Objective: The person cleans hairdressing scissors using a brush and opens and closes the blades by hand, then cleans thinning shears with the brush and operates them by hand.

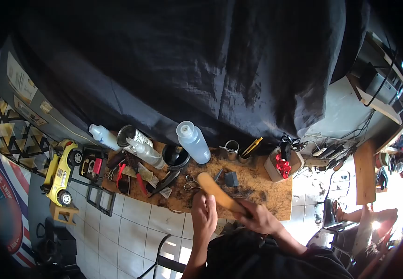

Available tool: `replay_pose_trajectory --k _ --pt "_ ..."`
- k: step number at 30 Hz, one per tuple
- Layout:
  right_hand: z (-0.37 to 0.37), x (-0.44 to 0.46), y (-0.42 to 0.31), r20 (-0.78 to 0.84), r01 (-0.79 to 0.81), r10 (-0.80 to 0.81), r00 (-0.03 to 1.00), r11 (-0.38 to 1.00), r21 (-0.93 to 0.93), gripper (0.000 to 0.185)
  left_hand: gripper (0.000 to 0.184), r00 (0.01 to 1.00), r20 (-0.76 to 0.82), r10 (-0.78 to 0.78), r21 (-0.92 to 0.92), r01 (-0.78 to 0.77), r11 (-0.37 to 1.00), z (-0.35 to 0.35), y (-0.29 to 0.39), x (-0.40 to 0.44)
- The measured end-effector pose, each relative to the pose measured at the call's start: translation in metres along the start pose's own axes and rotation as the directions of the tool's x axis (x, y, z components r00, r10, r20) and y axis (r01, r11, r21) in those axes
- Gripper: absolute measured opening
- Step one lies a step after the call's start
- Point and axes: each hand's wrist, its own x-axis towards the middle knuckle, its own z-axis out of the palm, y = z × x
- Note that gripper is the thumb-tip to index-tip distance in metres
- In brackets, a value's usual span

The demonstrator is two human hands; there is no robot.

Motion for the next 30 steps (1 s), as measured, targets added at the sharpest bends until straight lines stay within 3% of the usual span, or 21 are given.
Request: replay_pose_trajectory --k 1,3,5,7,9,13,15,17,19,21,23,24,25,26,27,28,30 --pt "-0.005 -0.001 -0.003 -0.032 -0.100 0.100 0.995 0.995 -0.017 0.048 0.019 0.982 -0.075 0.172 0.128 -0.162 0.978 0.003 -0.011 0.006" --pt "-0.012 -0.003 -0.007 -0.064 -0.216 0.213 0.975 0.975 -0.046 0.046 0.021 0.912 -0.148 0.383 0.412 -0.295 0.862 0.009 -0.028 0.019" --pt "-0.019 -0.003 -0.009 -0.173 -0.220 0.197 0.965 0.968 -0.121 0.045 0.020 0.951 -0.117 0.286 0.387 -0.221 0.895 0.016 -0.034 0.023" --pt "-0.025 -0.004 -0.006 -0.154 -0.195 0.179 0.972 0.976 -0.098 0.045 0.021 0.978 -0.056 0.201 0.608 -0.126 0.784 0.021 -0.031 0.024" --pt "-0.025 -0.007 0.003 -0.226 -0.114 0.076 0.971 0.981 -0.160 0.045 0.020 0.980 -0.079 0.183 0.620 -0.096 0.779 0.027 -0.037 0.027" --pt "-0.031 -0.012 -0.012 -0.223 -0.279 0.243 0.944 0.949 -0.146 0.046 0.015 0.986 -0.031 0.165 0.634 -0.108 0.766 0.027 -0.035 0.036" --pt "-0.033 -0.014 -0.010 -0.224 -0.246 0.210 0.952 0.958 -0.150 0.046 0.015 0.987 -0.034 0.158 0.629 -0.102 0.771 0.023 -0.034 0.041" --pt "-0.038 -0.019 -0.017 -0.230 -0.323 0.278 0.932 0.928 -0.186 0.047 0.015 0.976 -0.066 0.208 0.589 -0.130 0.797 0.017 -0.028 0.042" --pt "-0.043 -0.021 -0.019 -0.204 -0.379 0.346 0.916 0.913 -0.153 0.048 0.014 0.955 -0.204 0.215 0.370 -0.128 0.920 0.013 -0.019 0.048" --pt "-0.047 -0.021 -0.017 -0.187 -0.323 0.293 0.938 0.934 -0.153 0.049 0.013 0.944 -0.246 0.222 0.230 -0.166 0.959 0.007 -0.006 0.045" --pt "-0.054 -0.021 -0.011 -0.142 -0.285 0.264 0.954 0.946 -0.156 0.050 0.015 0.974 -0.224 0.042 0.054 -0.030 0.998 0.009 -0.009 0.035" --pt "-0.059 -0.020 -0.011 -0.062 -0.340 0.334 0.940 0.930 -0.141 0.051 0.016 0.984 -0.148 -0.097 -0.118 0.080 0.990 0.008 -0.008 0.031" --pt "-0.063 -0.019 -0.009 0.025 -0.394 0.400 0.916 0.910 -0.128 0.051 0.016 0.978 -0.173 -0.116 -0.109 0.098 0.989 0.010 -0.007 0.025" --pt "-0.060 -0.020 0.007 0.036 -0.279 0.281 0.959 0.959 -0.048 0.052 0.016 0.961 -0.075 -0.265 -0.454 0.204 0.867 0.013 -0.005 0.017" --pt "-0.059 -0.017 0.013 0.065 -0.274 0.275 0.959 0.961 -0.030 0.052 0.017 0.932 0.062 -0.357 -0.727 0.287 0.623 0.014 -0.001 0.009" --pt "-0.058 -0.013 0.016 0.075 -0.208 0.207 0.975 0.978 0.005 0.052 0.017 0.929 0.042 -0.367 -0.715 0.284 0.639 0.014 0.003 0.004" --pt "-0.063 -0.006 0.020 0.098 -0.063 0.058 0.993 0.997 0.048 0.051 0.024 0.853 0.051 -0.519 -0.887 0.277 0.370 0.020 0.009 -0.012"
